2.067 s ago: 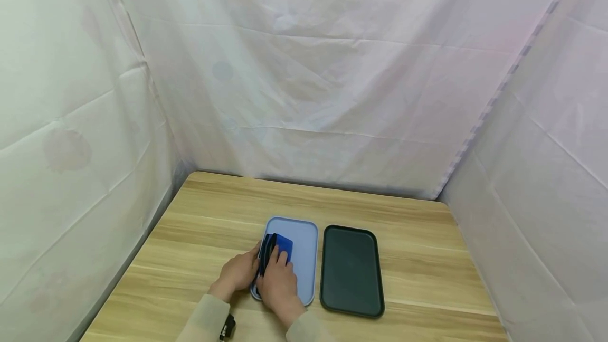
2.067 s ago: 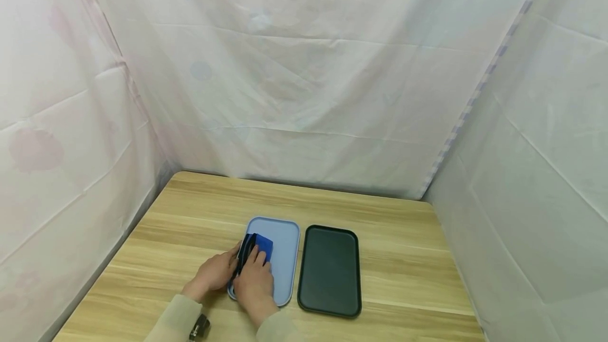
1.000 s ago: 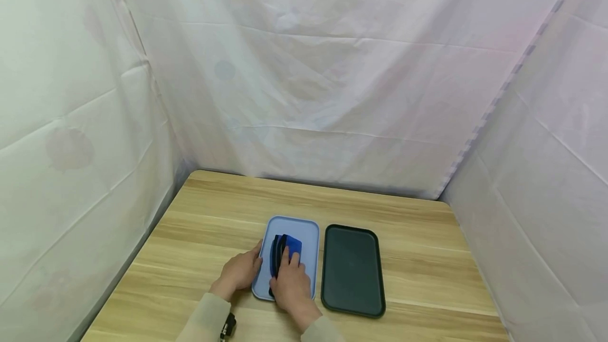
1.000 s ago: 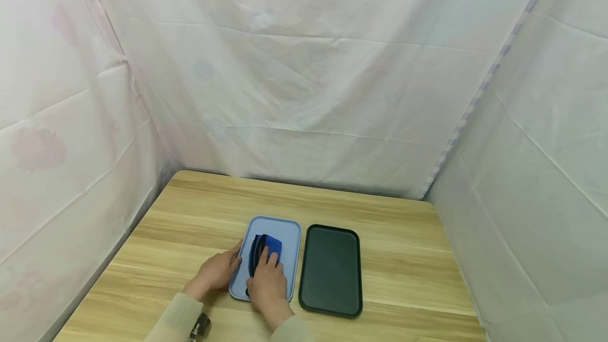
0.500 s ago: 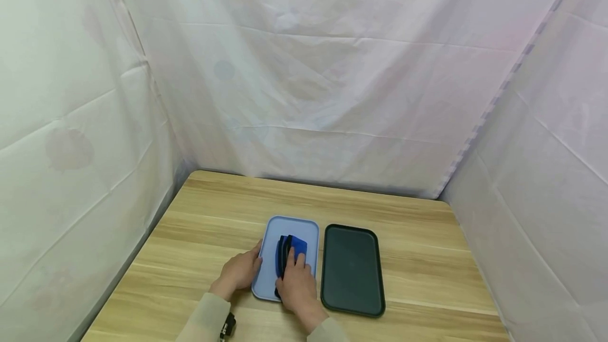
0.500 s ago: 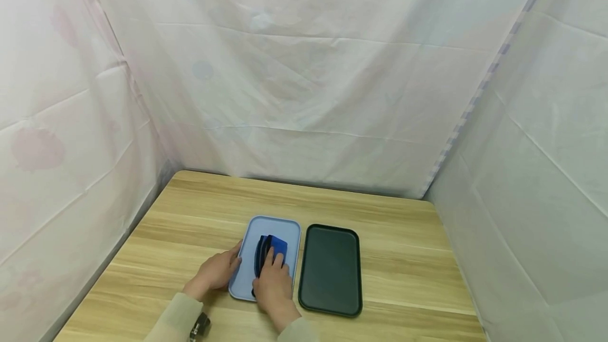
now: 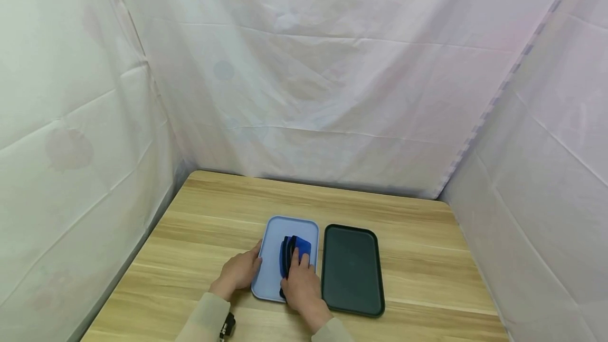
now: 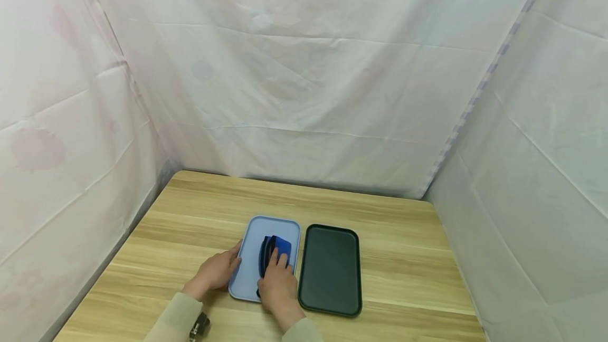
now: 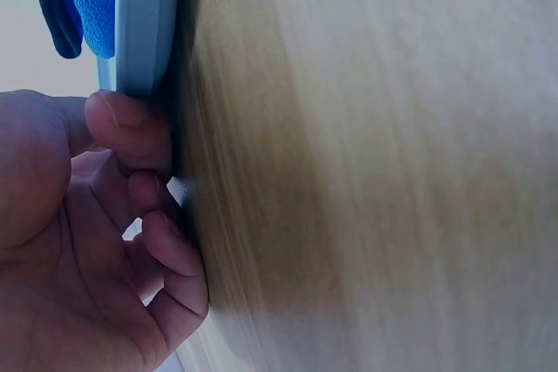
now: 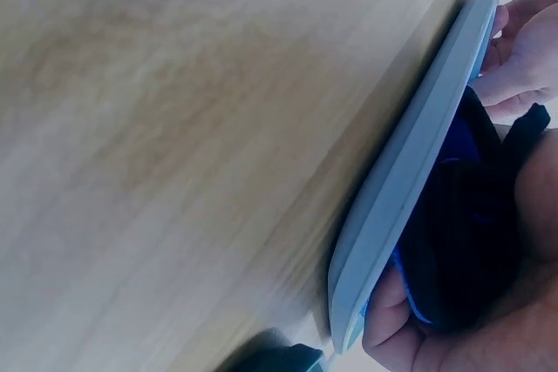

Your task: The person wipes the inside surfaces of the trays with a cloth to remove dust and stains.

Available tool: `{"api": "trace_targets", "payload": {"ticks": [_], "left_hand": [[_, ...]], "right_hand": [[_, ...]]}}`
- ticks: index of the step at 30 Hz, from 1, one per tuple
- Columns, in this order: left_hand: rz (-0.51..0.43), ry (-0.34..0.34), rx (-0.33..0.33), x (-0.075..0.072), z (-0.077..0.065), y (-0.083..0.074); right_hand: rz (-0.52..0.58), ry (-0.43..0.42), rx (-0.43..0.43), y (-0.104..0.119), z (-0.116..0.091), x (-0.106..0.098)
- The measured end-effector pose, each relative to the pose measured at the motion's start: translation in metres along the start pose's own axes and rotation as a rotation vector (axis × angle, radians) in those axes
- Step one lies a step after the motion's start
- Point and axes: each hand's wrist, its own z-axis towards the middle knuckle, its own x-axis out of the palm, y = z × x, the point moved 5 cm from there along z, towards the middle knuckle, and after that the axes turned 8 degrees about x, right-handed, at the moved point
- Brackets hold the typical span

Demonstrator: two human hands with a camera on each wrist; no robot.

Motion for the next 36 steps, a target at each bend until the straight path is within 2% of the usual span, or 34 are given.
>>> {"api": "trace_targets", "payload": {"ticks": [20, 36], "left_hand": [[0.001, 0.006, -0.026, 0.005, 0.004, 0.004], [0.012, 0.025, -0.009, 0.0, 0.002, -0.001]], "right_hand": [[0.039, -0.003, 0.02, -0.011, 0.001, -0.004], [0.049, 0.009, 0.003, -0.012, 0.01, -0.01]]}}
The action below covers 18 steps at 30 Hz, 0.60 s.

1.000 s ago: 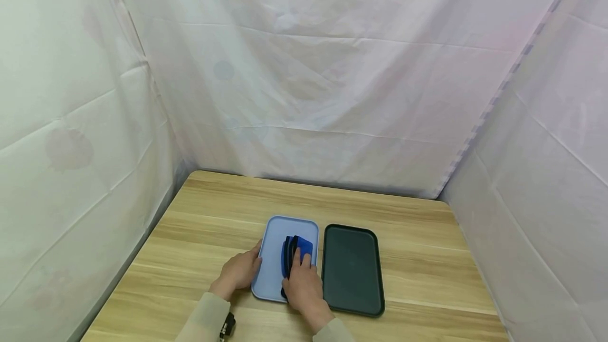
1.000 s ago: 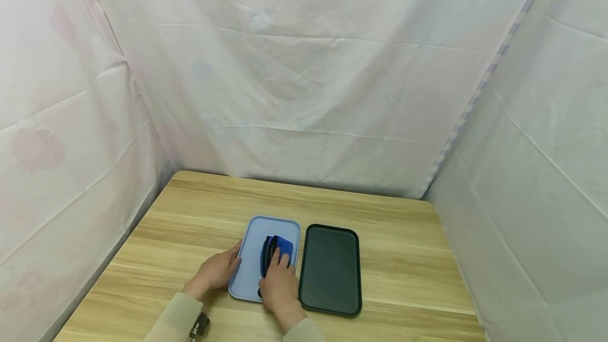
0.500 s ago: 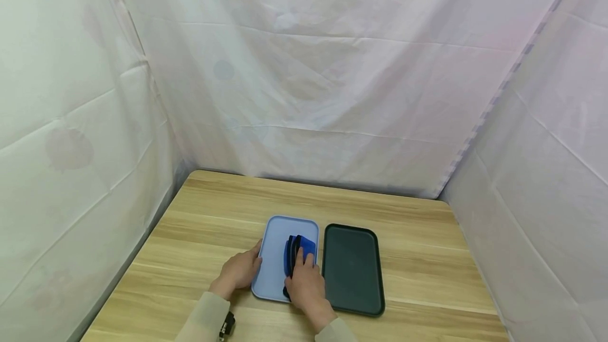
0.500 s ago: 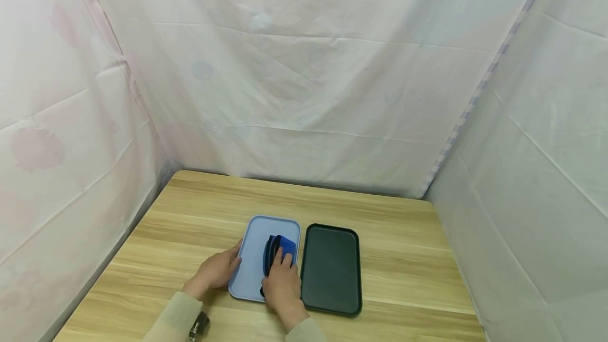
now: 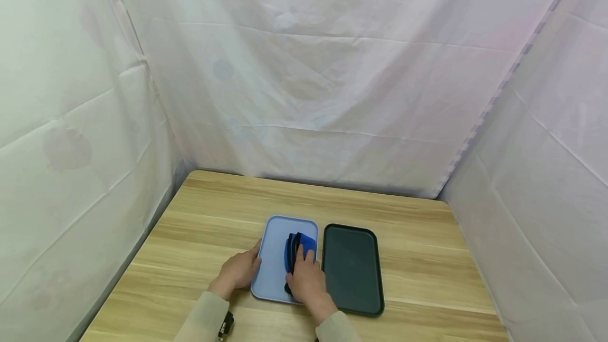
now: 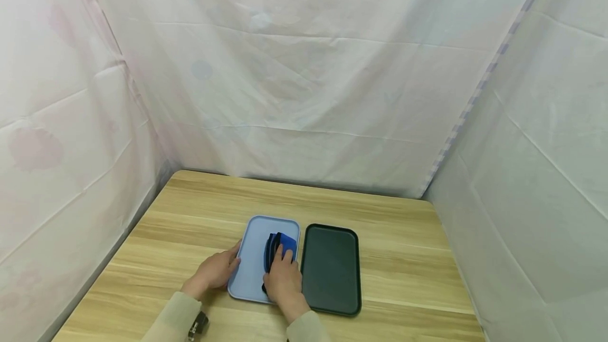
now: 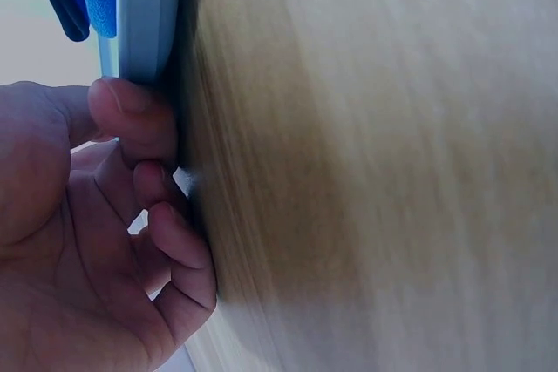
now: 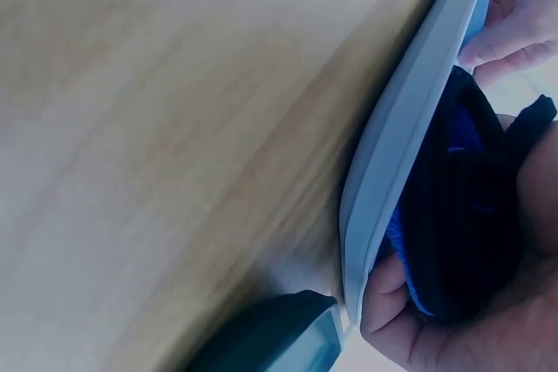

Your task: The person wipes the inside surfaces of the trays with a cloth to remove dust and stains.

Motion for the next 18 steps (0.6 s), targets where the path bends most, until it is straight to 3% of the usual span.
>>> {"api": "trace_targets", "payload": {"ticks": [18], "left_hand": [[-0.001, -0.008, 0.001, -0.001, -0.002, -0.001]], "right_hand": [[-0.018, 0.025, 0.008, 0.001, 0.018, -0.005]]}}
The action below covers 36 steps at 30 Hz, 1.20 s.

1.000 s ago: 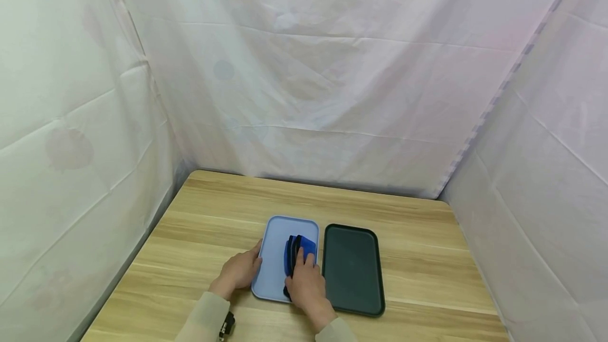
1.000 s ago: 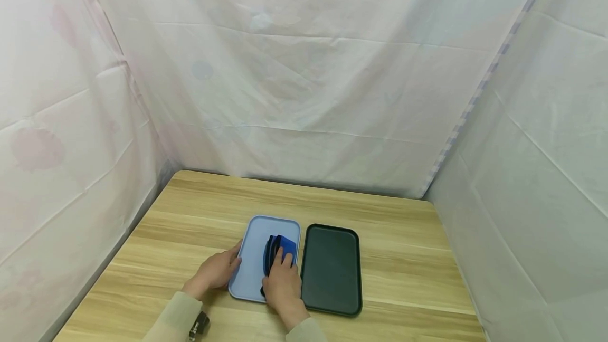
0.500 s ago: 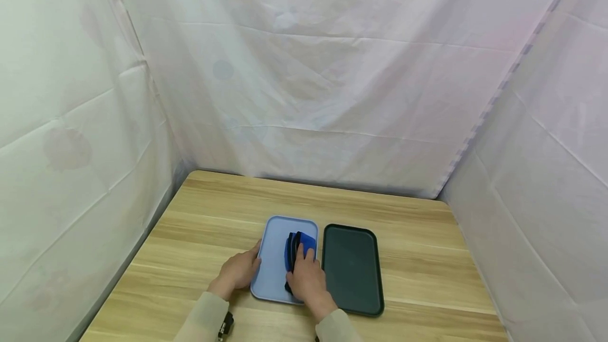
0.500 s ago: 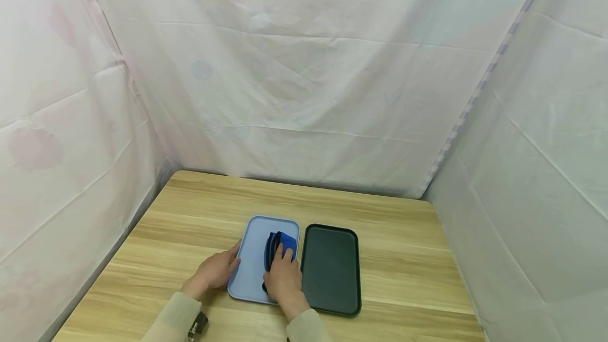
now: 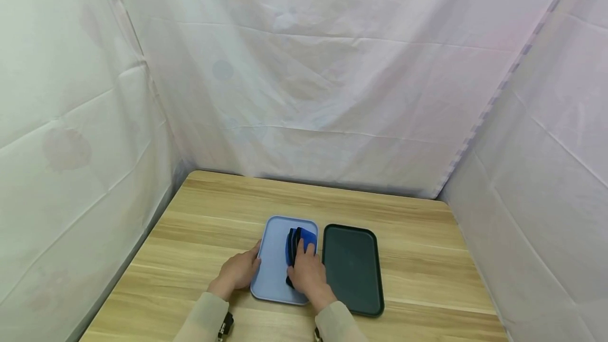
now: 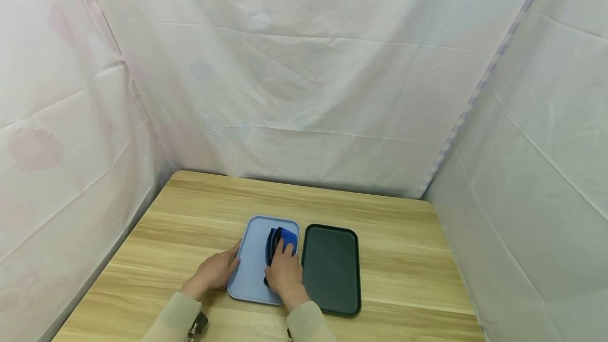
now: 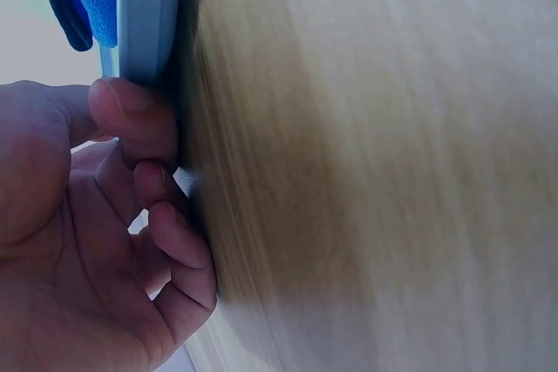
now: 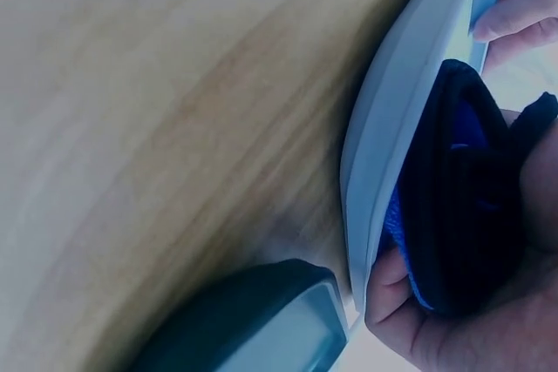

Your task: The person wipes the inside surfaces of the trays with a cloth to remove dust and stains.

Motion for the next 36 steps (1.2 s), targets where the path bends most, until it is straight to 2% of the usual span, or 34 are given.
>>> {"api": "trace_targets", "payload": {"ticks": [36], "left_hand": [[0.001, 0.001, 0.002, 0.002, 0.001, 0.001]], "right_hand": [[0.031, 0.001, 0.008, 0.002, 0.034, -0.002]]}}
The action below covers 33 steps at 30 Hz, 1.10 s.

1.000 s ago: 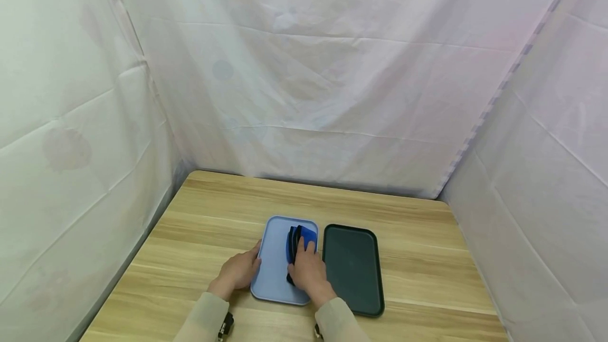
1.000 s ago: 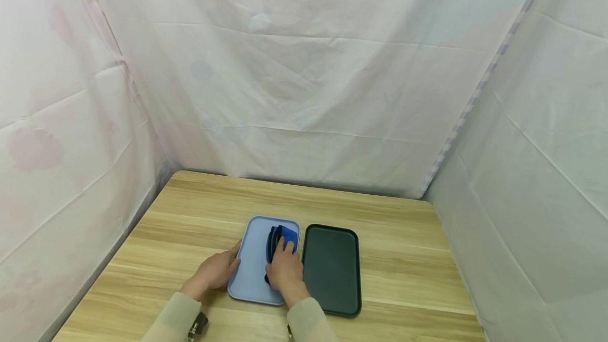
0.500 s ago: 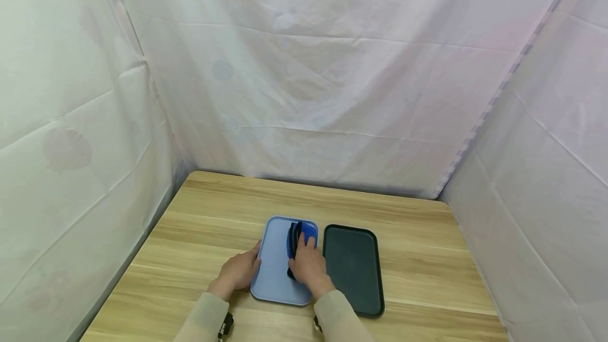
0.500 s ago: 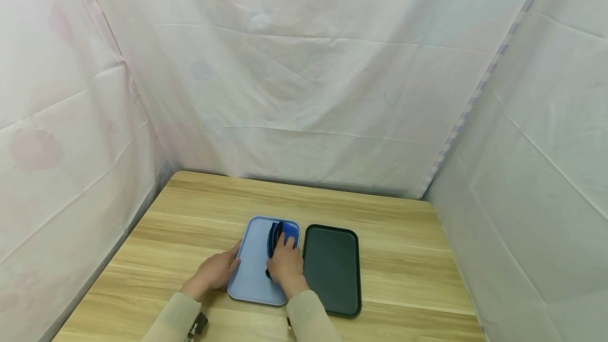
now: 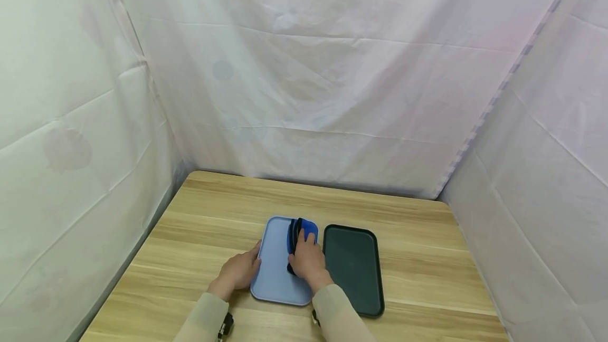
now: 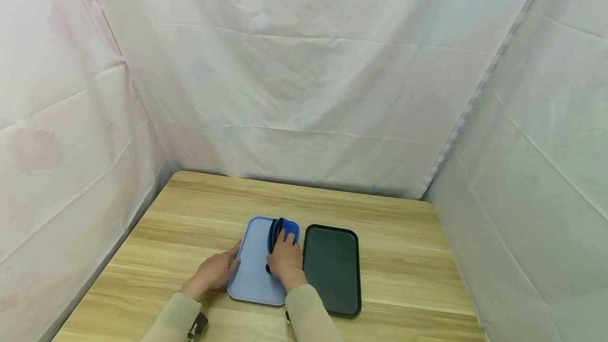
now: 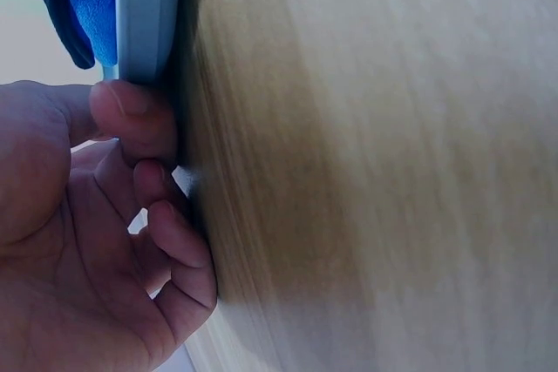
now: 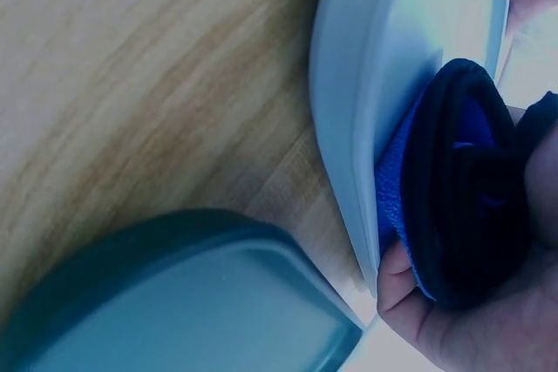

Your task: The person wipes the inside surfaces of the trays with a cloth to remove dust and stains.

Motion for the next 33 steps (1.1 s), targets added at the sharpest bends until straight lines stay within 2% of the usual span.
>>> {"api": "trace_targets", "payload": {"ticks": [15, 21, 33], "left_hand": [[-0.04, -0.023, -0.014, 0.001, 0.002, 0.003], [-0.063, -0.04, -0.023, 0.002, 0.001, 0.002], [-0.096, -0.096, -0.051, 0.007, -0.001, 0.01]], "right_hand": [[0.043, 0.019, -0.002, 0.0, 0.001, 0.0], [0.061, -0.011, -0.031, -0.001, -0.002, -0.003], [0.12, -0.071, -0.096, -0.007, -0.012, -0.015]]}}
